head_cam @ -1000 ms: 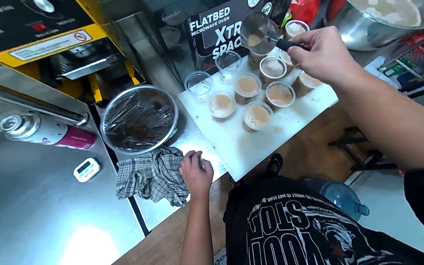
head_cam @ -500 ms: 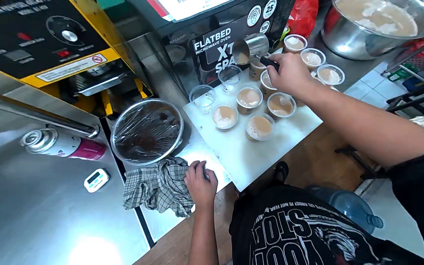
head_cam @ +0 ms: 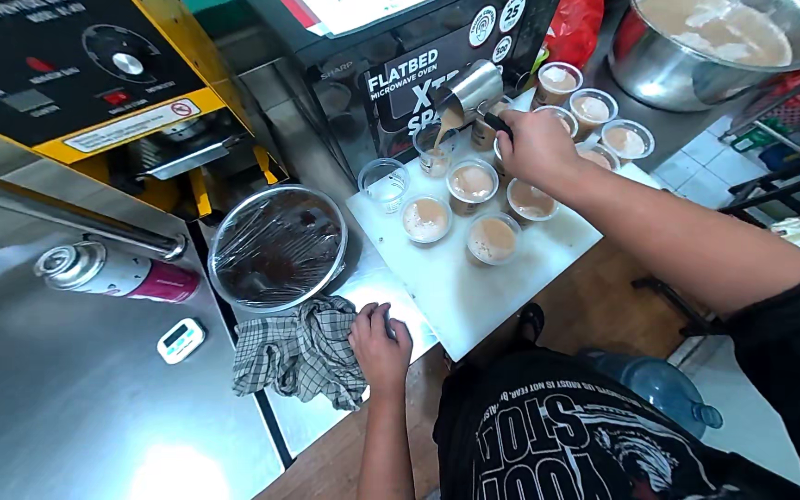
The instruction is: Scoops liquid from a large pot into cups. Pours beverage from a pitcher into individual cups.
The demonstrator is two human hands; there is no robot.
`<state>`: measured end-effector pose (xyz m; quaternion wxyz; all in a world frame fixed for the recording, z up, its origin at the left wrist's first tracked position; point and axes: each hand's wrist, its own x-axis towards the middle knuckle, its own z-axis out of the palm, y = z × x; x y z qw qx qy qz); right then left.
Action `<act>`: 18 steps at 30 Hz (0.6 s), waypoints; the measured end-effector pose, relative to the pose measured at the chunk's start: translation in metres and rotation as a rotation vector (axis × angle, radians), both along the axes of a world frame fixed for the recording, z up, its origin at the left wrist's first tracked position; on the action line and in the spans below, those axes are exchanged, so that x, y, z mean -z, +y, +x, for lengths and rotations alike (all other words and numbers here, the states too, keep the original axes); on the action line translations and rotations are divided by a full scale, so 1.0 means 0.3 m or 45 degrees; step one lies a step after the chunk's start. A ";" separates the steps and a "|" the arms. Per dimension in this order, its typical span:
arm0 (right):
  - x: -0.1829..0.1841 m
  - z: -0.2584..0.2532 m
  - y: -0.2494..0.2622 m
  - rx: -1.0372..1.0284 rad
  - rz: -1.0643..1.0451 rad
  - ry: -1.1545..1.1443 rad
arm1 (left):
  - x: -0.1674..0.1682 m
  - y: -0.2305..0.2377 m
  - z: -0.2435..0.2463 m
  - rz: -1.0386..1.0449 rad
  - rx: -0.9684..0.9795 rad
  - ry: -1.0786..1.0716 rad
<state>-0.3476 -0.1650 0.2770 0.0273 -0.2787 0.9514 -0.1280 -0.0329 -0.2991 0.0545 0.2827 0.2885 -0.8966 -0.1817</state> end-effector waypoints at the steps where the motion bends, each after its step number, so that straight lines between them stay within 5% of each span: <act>1: 0.002 0.002 -0.001 -0.001 0.005 0.005 | -0.002 0.000 0.000 0.001 -0.001 0.001; 18: 0.045 0.044 -0.015 -0.067 0.209 0.089 | -0.003 0.001 -0.001 -0.004 0.001 -0.001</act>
